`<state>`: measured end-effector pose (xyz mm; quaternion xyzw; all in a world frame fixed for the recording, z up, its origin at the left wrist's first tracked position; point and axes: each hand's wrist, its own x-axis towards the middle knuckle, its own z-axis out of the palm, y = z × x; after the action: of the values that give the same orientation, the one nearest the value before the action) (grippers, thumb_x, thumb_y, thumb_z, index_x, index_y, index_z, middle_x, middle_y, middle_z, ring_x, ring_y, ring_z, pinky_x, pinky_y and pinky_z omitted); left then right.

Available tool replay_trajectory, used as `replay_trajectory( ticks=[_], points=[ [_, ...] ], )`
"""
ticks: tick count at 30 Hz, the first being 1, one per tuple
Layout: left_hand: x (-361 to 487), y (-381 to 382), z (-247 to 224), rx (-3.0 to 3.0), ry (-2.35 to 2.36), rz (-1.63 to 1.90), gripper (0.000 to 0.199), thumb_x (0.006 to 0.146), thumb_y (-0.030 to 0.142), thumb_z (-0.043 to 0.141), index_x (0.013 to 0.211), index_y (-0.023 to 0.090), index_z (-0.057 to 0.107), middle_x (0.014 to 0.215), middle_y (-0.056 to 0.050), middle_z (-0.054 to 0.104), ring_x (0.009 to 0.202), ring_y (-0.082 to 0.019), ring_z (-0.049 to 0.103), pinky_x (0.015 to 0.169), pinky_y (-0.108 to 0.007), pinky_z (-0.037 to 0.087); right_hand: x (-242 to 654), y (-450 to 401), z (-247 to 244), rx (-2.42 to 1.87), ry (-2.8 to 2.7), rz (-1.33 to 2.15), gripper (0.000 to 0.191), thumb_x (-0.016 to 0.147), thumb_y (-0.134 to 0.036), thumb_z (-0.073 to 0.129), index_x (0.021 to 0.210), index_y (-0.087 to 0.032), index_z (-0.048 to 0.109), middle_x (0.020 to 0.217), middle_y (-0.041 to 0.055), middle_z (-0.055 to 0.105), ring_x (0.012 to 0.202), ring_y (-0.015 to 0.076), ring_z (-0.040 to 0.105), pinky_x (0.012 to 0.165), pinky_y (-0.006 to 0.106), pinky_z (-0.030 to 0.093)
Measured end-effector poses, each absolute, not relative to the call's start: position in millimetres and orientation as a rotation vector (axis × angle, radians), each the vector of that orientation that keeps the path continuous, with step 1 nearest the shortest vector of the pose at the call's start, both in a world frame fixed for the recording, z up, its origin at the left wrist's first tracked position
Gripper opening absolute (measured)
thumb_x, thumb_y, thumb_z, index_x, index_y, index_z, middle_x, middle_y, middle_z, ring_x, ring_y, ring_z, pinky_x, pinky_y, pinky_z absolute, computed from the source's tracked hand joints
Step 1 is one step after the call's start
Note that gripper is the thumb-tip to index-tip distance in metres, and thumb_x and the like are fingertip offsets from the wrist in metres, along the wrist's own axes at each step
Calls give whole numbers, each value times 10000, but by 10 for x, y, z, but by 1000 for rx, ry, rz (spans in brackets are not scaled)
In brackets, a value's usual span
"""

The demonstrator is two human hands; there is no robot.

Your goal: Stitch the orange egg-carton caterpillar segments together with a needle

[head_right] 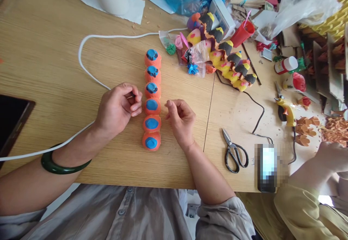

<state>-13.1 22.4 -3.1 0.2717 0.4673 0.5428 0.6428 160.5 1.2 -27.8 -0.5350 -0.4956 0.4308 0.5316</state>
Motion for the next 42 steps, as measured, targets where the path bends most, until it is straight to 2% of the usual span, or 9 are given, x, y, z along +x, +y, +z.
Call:
replay_trajectory(
  ticks=[4, 10, 15, 20, 24, 29, 35, 39, 42],
  points=[
    [-134, 231, -16, 599, 1139, 1229, 93, 838, 193, 616, 748, 180, 635, 549, 65, 398, 423, -52, 281, 390, -181, 254, 1613, 19, -280, -1304, -1229, 1034, 456, 929, -595, 701, 695, -210, 628, 537, -71, 518, 457, 77, 537, 450, 224, 446],
    [-127, 241, -28, 570, 1128, 1256, 166, 788, 100, 521, 826, 158, 673, 582, 45, 484, 431, -60, 335, 406, -177, 294, 1607, 18, -286, -1298, -1181, 1109, 439, 896, -615, 728, 741, -211, 652, 550, -75, 515, 452, 74, 517, 445, 224, 437],
    [-133, 249, -23, 605, 1148, 1231, 176, 800, 111, 516, 832, 152, 684, 578, 55, 444, 421, -48, 282, 396, -174, 206, 1609, 8, -279, -1292, -1139, 1114, 369, 890, -577, 759, 806, -224, 695, 545, -83, 510, 459, 75, 506, 476, 231, 459],
    [-136, 230, -60, 701, 1200, 1178, 102, 829, 157, 583, 844, 175, 682, 525, 88, 323, 431, -65, 247, 398, -192, 197, 1622, 38, -305, -1289, -1194, 1068, 482, 939, -583, 696, 636, -219, 601, 490, -76, 472, 422, 67, 465, 436, 231, 386],
    [-165, 201, -99, 1010, 1181, 1121, 199, 828, 238, 695, 1018, 190, 729, 569, 91, 365, 472, -75, 298, 439, -223, 256, 1623, 73, -333, -1227, -1121, 1116, 371, 849, -581, 802, 831, -232, 676, 582, -85, 542, 457, 70, 494, 473, 229, 481],
    [-240, 231, -133, 1486, 1137, 991, 387, 789, 227, 755, 1172, 177, 725, 616, 88, 439, 572, -95, 411, 601, -260, 387, 1632, 79, -331, -1182, -1124, 1178, 395, 894, -574, 758, 779, -213, 646, 653, -45, 645, 532, 85, 610, 550, 240, 556],
    [-298, 317, -225, 1672, 1176, 983, 392, 838, 242, 719, 1226, 184, 736, 670, 70, 458, 620, -109, 447, 658, -272, 421, 1604, 62, -363, -1118, -1172, 1268, 382, 897, -589, 743, 844, -219, 667, 800, 16, 774, 736, 150, 753, 741, 330, 667],
    [-303, 342, -275, 1684, 1199, 998, 392, 850, 245, 724, 1237, 188, 739, 682, 68, 476, 640, -114, 467, 678, -271, 432, 1590, 78, -396, -1100, -1136, 1286, 387, 876, -595, 764, 849, -221, 669, 830, 18, 782, 730, 144, 752, 743, 323, 669],
    [-292, 334, -282, 1657, 1215, 1019, 361, 854, 272, 739, 1209, 208, 752, 675, 66, 482, 639, -118, 472, 683, -273, 440, 1592, 96, -386, -1113, -1102, 1252, 388, 831, -585, 813, 852, -222, 679, 801, -5, 754, 658, 116, 701, 652, 272, 636]
  ],
)
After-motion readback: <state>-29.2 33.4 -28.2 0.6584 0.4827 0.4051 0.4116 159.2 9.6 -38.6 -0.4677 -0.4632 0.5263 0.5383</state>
